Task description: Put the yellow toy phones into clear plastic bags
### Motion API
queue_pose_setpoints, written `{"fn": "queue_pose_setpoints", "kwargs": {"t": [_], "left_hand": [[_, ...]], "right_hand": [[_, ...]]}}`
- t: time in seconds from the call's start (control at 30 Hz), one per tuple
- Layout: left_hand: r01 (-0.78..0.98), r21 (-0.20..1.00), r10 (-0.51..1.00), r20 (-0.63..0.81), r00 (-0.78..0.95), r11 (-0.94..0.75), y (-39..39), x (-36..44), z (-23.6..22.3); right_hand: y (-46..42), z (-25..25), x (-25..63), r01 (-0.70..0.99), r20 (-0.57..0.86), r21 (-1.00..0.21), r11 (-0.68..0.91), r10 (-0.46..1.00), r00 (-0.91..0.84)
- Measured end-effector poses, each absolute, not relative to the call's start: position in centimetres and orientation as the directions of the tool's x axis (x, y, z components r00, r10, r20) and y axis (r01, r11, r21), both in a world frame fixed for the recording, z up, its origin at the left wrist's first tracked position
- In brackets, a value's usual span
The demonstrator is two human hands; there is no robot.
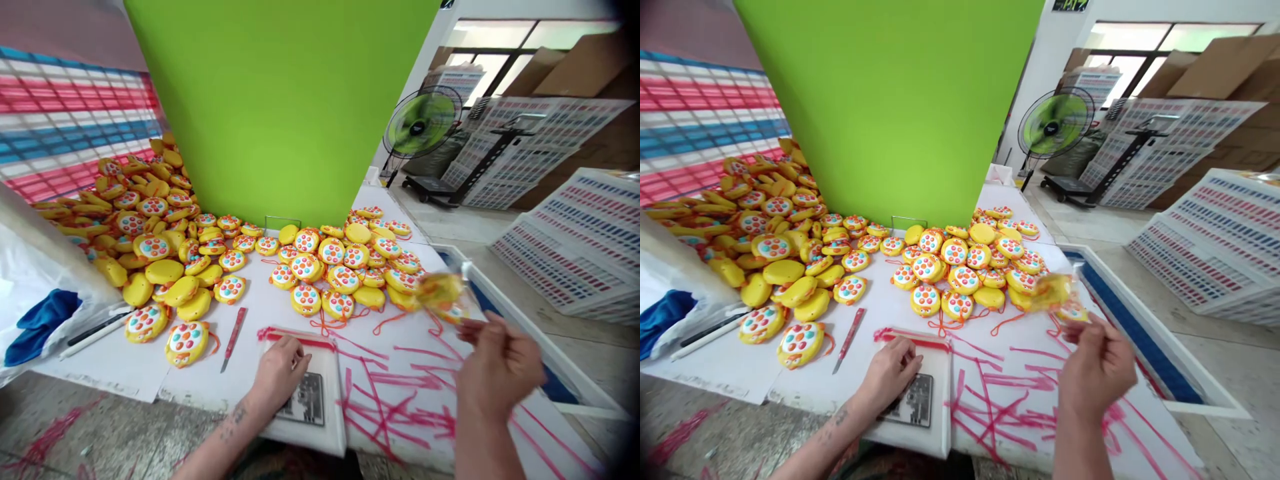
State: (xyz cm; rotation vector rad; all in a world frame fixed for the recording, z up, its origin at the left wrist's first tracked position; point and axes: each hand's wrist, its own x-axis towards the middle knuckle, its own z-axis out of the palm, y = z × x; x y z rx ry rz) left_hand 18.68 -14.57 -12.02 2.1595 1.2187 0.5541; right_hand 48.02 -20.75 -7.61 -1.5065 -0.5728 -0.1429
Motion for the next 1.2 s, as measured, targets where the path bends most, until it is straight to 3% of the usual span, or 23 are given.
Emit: {"fn": "queue_pose_setpoints", "kwargs": {"t": [0.03,0.1,0.2,0.27,0.37,0.43,0.6,0.73,0.83,1.1,1.2], "left_hand": [[0.655,0.594,0.85,0.097,0.518,-0.467,-14.6,18.8,-12.1],[0.705,0.444,0.816,0.119,0.566,-0.553,-14.7,19.1,-12.4],[0.737,0.308,0.792,0.115,0.599,-0.602,-14.9,19.4,-12.8],[0.734,0.279,0.782,0.134,0.609,-0.62,-15.0,19.4,-12.9],[0.741,0.256,0.784,0.196,0.588,-0.62,-15.2,19.3,-12.7],[0.778,0.236,0.812,0.221,0.54,-0.582,-15.3,19.2,-12.6],[0.827,0.189,0.842,0.238,0.484,-0.529,-15.2,19.5,-13.0],[0.792,0.208,0.814,0.25,0.524,-0.574,-15.0,19.5,-13.9],[0.784,0.227,0.813,0.247,0.527,-0.577,-15.1,19.4,-14.3],[0.816,0.19,0.835,0.203,0.512,-0.547,-15.1,19.6,-13.5],[0.804,0.182,0.822,0.195,0.535,-0.567,-15.0,19.6,-13.3]], "right_hand": [[-20.7,-7.2,47.9,0.468,0.478,-0.878,0.1,0.195,0.856],[-20.2,-7.4,46.7,0.497,0.497,-0.864,0.074,0.277,0.822],[-18.6,-9.2,43.4,0.536,0.398,-0.844,0.025,0.699,0.593],[-16.9,-10.6,41.1,0.606,0.39,-0.788,0.113,0.852,0.348],[-13.7,-11.7,38.5,0.676,0.44,-0.684,0.273,0.894,0.084],[-11.4,-12.0,37.1,0.73,0.423,-0.618,0.292,0.906,-0.004],[-8.7,-13.6,33.5,0.929,0.253,-0.344,0.135,0.966,-0.047],[-9.4,-14.3,31.9,0.963,0.254,-0.191,0.191,0.957,-0.14],[-9.8,-14.1,32.6,0.933,0.246,-0.266,0.243,0.953,-0.177],[-12.5,-12.9,36.3,0.651,0.313,-0.736,0.188,0.946,0.081],[-14.4,-11.9,37.1,0.419,0.174,-0.902,0.102,0.975,0.137]]}}
